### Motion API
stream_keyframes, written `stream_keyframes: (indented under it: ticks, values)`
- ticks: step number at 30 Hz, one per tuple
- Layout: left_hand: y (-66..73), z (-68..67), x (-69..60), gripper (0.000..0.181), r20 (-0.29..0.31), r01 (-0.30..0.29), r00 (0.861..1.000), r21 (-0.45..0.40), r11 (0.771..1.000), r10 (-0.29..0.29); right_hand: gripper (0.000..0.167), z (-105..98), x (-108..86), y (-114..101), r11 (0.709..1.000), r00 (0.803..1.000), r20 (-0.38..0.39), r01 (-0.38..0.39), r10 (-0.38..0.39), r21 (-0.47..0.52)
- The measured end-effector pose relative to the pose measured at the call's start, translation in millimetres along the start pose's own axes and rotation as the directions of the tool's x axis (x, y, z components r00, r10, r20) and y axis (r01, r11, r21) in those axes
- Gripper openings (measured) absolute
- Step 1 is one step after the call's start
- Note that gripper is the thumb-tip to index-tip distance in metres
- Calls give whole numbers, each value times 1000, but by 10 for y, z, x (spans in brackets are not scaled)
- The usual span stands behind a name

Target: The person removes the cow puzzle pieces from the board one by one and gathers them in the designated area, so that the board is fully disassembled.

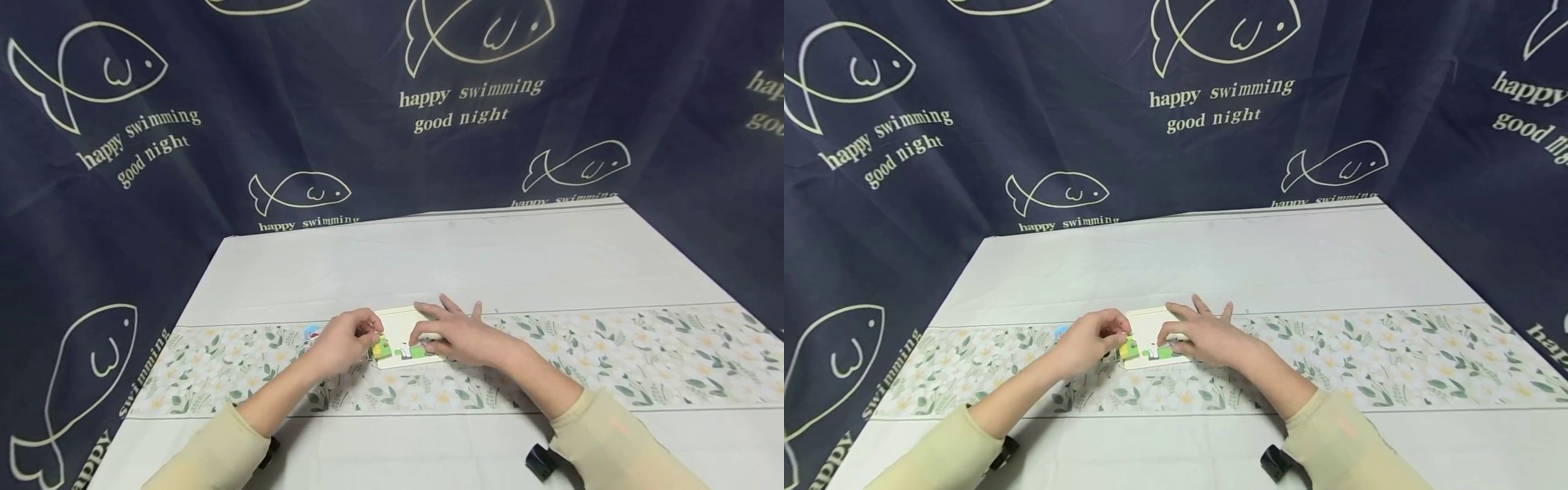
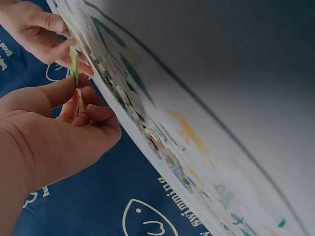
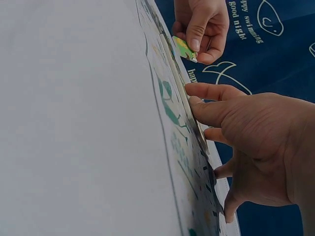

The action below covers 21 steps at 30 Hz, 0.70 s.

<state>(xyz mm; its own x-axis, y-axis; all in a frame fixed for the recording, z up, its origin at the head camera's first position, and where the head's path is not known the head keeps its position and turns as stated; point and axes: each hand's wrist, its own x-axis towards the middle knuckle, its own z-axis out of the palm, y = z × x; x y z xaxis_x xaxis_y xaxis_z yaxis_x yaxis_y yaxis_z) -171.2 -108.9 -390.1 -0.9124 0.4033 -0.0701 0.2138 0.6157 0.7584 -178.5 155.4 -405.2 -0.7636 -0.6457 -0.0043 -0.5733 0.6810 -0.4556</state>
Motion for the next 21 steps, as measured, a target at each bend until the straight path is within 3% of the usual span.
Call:
stream_keyframes:
  ticks: [11, 21]
  values:
    - [-170, -127, -94, 6, -31, 52, 998, -5, 999, -52, 16, -10, 2, -17, 1000, 1000, 0, 13, -13, -11]
    - [-330, -286, -264, 5, 6, 15, 1000, -17, 1000, -15, 18, -1, -5, 1, 1000, 1000, 2, 19, -19, -2]
